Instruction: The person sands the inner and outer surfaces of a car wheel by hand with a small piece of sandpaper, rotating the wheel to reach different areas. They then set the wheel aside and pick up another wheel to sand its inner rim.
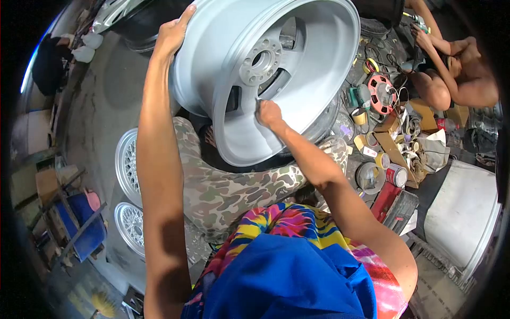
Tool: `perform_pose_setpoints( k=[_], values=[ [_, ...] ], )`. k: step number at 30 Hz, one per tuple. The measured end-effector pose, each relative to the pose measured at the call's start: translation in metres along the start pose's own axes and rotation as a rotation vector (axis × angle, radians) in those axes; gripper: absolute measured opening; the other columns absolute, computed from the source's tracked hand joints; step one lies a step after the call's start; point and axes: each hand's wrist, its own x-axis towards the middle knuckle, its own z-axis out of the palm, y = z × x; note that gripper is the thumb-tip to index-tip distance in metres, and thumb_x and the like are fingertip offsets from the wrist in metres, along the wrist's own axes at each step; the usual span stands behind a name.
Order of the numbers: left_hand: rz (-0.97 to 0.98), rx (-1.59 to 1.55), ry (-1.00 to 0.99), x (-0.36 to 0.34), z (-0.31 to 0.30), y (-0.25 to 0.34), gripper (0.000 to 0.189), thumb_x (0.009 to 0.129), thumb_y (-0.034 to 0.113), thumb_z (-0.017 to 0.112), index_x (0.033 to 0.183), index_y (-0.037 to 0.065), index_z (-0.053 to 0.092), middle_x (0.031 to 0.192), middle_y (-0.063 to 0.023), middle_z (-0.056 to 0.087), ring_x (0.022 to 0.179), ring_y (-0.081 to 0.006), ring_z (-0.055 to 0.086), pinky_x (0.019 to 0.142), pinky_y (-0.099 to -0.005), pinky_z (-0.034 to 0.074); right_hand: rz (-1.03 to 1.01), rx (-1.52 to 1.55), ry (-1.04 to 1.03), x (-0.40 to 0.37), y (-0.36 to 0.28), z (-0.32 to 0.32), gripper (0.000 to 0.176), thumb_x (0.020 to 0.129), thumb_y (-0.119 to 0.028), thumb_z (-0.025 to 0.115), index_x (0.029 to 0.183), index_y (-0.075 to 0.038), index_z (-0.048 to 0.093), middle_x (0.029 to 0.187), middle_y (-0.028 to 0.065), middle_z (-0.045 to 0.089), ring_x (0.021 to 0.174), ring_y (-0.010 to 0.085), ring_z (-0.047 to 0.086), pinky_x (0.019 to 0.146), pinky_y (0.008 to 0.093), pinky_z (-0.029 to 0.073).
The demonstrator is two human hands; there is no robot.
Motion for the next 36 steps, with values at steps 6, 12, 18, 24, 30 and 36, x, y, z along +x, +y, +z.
perform_pose_setpoints(
  k=[6,12,18,24,30,36],
  values=[
    [0.025,-0.062,0.001,-0.006,0.008,0.003,0.073,0.087,0.061,0.062,0.105,-0.01,0.068,0.095,-0.0138,0.068,0.089,-0.0188,0.06,0.081,-0.0322,0.048,-0.235,0.534,-0.215,-0.01,-0.023,-0.003,0.025,0.089,-0.016,0.052,0.096,-0.002,0.07,0.09,0.0256,0.069,0.086,0.0434,0.067,0.079,0.0476,0.054],
    [0.028,-0.001,0.012,-0.005,0.006,0.002,0.057,0.095,0.047,0.06,0.094,-0.008,0.071,0.08,-0.0048,0.067,0.074,-0.0116,0.055,0.067,-0.0307,0.047,0.121,0.302,0.119,0.01,0.015,-0.004,0.027,0.088,-0.023,0.059,0.096,0.001,0.069,0.089,0.0265,0.068,0.086,0.0429,0.067,0.082,0.0485,0.054],
    [0.05,0.07,0.02,0.012,0.0,-0.019,0.092,0.08,0.072,0.063,0.117,-0.013,0.063,0.108,-0.0225,0.069,0.1,-0.026,0.066,0.093,-0.0341,0.049,-0.185,0.512,-0.23,-0.006,-0.032,-0.005,0.024,0.083,-0.022,0.061,0.091,0.0,0.068,0.1,0.0253,0.067,0.095,0.0409,0.064,0.086,0.048,0.051],
    [0.03,0.048,-0.027,0.009,-0.001,-0.016,0.099,0.077,0.075,0.062,0.122,-0.013,0.06,0.112,-0.0282,0.066,0.108,-0.0353,0.064,0.099,-0.0419,0.046,-0.304,-0.131,0.343,-0.024,0.02,-0.023,0.021,0.084,-0.02,0.058,0.086,-0.004,0.071,0.102,0.0231,0.065,0.096,0.0365,0.064,0.084,0.0468,0.052],
    [0.015,0.058,-0.037,-0.01,-0.006,0.007,0.091,0.08,0.071,0.063,0.117,-0.012,0.064,0.11,-0.0267,0.067,0.105,-0.0301,0.065,0.094,-0.0387,0.048,-0.369,-0.119,-0.264,0.005,-0.01,-0.008,0.017,0.083,-0.015,0.058,0.086,-0.004,0.072,0.096,0.0261,0.067,0.09,0.035,0.067,0.083,0.0464,0.052],
    [-0.036,0.038,-0.071,-0.011,-0.01,0.008,0.097,0.077,0.074,0.065,0.119,-0.013,0.062,0.114,-0.0287,0.065,0.109,-0.0324,0.063,0.097,-0.0416,0.047,-0.623,1.139,-0.13,-0.007,-0.119,-0.102,0.024,0.086,-0.013,0.057,0.104,0.001,0.065,0.103,0.028,0.065,0.093,0.0425,0.063,0.084,0.0459,0.051]
  ],
)
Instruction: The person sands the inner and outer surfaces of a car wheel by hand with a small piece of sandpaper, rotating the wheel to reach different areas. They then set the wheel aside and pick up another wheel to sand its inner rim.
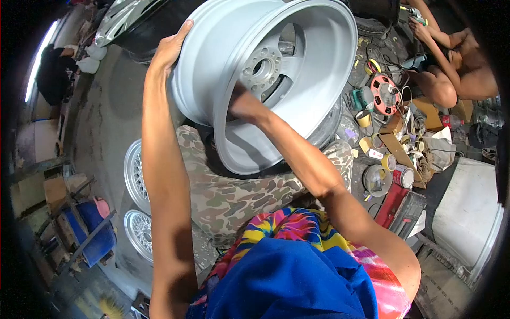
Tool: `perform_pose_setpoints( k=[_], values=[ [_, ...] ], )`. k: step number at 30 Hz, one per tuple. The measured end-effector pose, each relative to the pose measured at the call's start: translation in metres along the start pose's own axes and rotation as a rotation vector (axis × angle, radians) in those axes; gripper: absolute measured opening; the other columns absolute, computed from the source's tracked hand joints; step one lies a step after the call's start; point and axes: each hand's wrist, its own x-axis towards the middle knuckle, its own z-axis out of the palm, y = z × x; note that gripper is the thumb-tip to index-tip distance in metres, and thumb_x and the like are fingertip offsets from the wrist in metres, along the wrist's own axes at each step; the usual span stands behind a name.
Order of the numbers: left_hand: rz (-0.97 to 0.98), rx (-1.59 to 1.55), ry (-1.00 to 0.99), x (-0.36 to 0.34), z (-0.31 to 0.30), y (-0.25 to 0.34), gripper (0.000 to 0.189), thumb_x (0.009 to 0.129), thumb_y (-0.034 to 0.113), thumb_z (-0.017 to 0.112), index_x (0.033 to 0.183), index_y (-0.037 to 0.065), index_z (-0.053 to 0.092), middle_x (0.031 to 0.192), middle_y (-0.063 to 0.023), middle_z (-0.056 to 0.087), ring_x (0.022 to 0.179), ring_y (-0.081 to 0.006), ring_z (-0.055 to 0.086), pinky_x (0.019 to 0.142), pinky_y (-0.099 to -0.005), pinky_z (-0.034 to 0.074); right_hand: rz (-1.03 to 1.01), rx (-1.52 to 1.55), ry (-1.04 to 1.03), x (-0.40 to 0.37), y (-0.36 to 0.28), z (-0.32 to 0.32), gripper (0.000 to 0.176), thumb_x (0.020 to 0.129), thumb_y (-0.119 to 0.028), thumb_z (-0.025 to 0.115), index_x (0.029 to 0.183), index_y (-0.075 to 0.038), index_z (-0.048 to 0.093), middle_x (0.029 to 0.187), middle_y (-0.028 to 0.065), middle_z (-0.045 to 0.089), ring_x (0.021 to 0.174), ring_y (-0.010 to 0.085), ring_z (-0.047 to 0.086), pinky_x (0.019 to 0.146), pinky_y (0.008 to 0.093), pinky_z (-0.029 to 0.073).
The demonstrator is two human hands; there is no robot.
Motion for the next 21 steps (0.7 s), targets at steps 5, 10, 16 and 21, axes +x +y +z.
perform_pose_setpoints(
  k=[5,10,16,21],
  values=[
    [-0.014,-0.035,-0.024,0.001,0.001,0.001,0.096,0.077,0.074,0.065,0.118,-0.013,0.063,0.112,-0.0273,0.066,0.106,-0.033,0.064,0.095,-0.0432,0.048,-0.105,-0.468,-0.069,-0.027,0.055,0.004,0.031,0.085,-0.023,0.061,0.104,0.001,0.065,0.105,0.0296,0.064,0.1,0.0429,0.062,0.087,0.0466,0.05],
    [-0.029,-0.03,-0.026,0.003,0.0,0.002,0.095,0.077,0.073,0.066,0.117,-0.013,0.063,0.11,-0.0266,0.067,0.104,-0.032,0.065,0.095,-0.0416,0.048,0.297,-1.226,-0.354,-0.067,0.086,-0.02,0.027,0.081,-0.024,0.064,0.082,0.003,0.069,0.084,0.0227,0.07,0.082,0.0398,0.068,0.074,0.0443,0.056],
    [-0.047,-0.039,-0.07,0.003,-0.001,0.004,0.105,0.073,0.08,0.062,0.124,-0.012,0.059,0.118,-0.0291,0.063,0.114,-0.0348,0.06,0.1,-0.0461,0.044,0.146,0.026,0.082,-0.009,0.009,-0.024,0.013,0.086,-0.011,0.059,0.091,-0.001,0.065,0.077,0.0039,0.063,0.065,0.0166,0.056,0.06,0.0337,0.049],
    [-0.047,-0.01,-0.006,0.003,0.002,-0.001,0.096,0.077,0.075,0.064,0.118,-0.012,0.063,0.111,-0.0261,0.067,0.105,-0.0299,0.065,0.095,-0.0402,0.048,0.13,0.285,0.438,0.017,-0.053,-0.107,0.017,0.091,0.001,0.05,0.094,-0.006,0.065,0.072,0.0012,0.057,0.062,0.0087,0.049,0.054,0.0254,0.044]
  ],
)
